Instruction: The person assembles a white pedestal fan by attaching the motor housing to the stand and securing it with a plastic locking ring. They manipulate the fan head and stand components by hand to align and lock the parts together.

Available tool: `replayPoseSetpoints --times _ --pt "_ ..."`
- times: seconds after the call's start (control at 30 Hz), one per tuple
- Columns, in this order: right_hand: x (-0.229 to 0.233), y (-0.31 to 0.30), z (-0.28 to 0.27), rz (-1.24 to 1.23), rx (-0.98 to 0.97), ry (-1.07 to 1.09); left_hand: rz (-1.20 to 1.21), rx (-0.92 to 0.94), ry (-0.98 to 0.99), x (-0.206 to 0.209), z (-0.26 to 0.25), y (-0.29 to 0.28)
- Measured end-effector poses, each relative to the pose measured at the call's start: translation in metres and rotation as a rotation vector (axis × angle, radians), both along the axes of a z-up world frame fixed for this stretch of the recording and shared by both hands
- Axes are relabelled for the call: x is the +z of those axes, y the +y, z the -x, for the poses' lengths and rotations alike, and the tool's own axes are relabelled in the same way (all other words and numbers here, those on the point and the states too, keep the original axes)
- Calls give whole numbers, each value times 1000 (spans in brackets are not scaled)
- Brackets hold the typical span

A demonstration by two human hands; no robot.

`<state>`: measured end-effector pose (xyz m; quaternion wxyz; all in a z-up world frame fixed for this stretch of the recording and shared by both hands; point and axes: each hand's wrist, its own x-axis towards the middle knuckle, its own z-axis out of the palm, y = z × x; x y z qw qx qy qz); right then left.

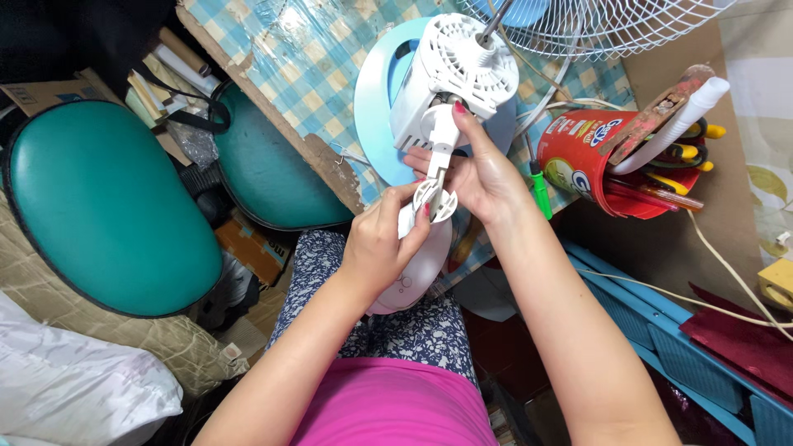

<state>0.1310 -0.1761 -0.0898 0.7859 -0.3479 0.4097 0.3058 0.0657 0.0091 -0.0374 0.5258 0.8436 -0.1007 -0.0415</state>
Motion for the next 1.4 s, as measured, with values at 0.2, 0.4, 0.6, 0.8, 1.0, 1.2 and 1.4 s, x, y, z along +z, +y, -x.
replayPoseSetpoints --times 0.2,0.4,0.6,0.8,1.0,1.2,1.4 --pt "-24 -5 16 -93 -164 10 -27 -33 -7 4 3 0" --pt "-23 4 34 -52 -170 -69 -37 -27 -20 9 11 5" --pt "-17 11 52 13 -220 -198 -35 -27 -37 11 19 8" --pt "15 22 57 158 -229 -484 -46 13 -30 13 20 12" --pt "48 27 67 351 -177 -661 -34 23 -20 17 18 10" --pt "53 8 76 426 -67 -697 -3 23 -36 17 19 3" --pt "47 4 71 414 -88 -742 9 -14 32 18 7 5"
